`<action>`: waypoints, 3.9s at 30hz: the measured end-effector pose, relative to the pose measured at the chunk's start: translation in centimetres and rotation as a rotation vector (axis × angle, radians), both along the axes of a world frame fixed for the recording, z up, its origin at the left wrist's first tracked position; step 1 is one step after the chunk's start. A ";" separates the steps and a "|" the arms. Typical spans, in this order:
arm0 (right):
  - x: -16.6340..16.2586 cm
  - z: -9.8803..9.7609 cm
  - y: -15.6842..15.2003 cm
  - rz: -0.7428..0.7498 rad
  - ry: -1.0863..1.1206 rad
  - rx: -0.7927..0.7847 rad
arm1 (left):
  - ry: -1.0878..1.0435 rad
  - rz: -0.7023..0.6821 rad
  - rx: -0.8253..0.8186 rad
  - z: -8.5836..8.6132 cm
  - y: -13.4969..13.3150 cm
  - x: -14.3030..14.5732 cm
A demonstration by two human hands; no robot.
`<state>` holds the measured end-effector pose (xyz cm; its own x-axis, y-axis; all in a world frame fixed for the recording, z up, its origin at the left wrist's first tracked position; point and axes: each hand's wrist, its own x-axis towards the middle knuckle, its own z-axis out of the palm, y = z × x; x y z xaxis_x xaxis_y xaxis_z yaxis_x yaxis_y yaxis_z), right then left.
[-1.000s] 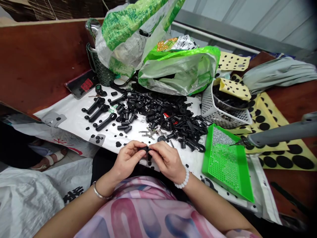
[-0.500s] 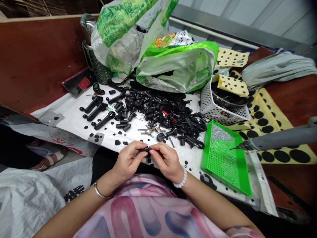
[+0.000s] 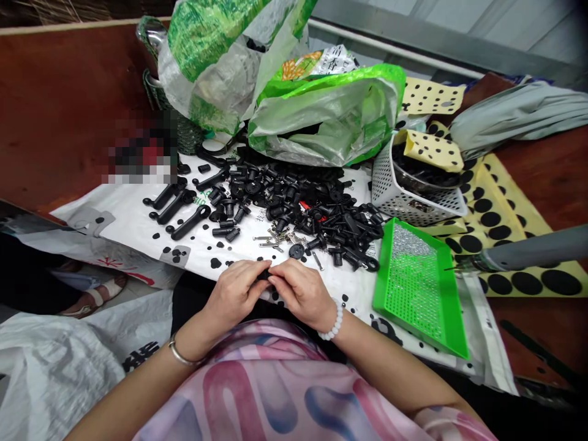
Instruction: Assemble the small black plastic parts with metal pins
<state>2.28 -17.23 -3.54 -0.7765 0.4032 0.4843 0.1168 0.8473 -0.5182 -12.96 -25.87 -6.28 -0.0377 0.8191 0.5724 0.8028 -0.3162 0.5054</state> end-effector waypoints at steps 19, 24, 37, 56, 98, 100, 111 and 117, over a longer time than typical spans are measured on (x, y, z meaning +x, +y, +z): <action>-0.1 -0.9 -0.1 -0.144 -0.109 -0.325 | 0.038 0.026 0.049 -0.3 0.5 0.3; 0.0 -0.3 0.5 -0.059 -0.122 -0.247 | -0.116 -0.017 0.012 0.1 0.3 -0.1; 0.3 -1.1 -0.3 -0.123 -0.051 -0.357 | -0.036 -0.066 0.016 0.2 0.3 -0.1; 3.0 2.3 4.3 -0.409 -0.122 -0.057 | -0.156 0.256 -0.022 0.1 1.3 -3.5; -0.2 0.7 1.0 -0.037 -0.109 0.119 | -0.186 0.036 -0.016 -0.7 0.7 0.2; -0.2 0.7 0.9 -0.048 -0.114 0.108 | -0.158 0.041 0.009 -0.7 0.8 0.3; 0.0 0.6 0.2 -0.184 -0.113 -0.179 | 0.012 0.033 0.090 0.1 0.9 0.6; 0.0 0.0 0.1 -0.221 -0.123 -0.434 | 0.102 0.015 0.135 -0.2 1.0 0.8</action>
<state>2.26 -17.09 -3.57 -0.6904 0.7087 0.1452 0.3519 0.5044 -0.7885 -12.19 -24.92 -6.43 0.0148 0.7343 0.6787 0.8530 -0.3634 0.3746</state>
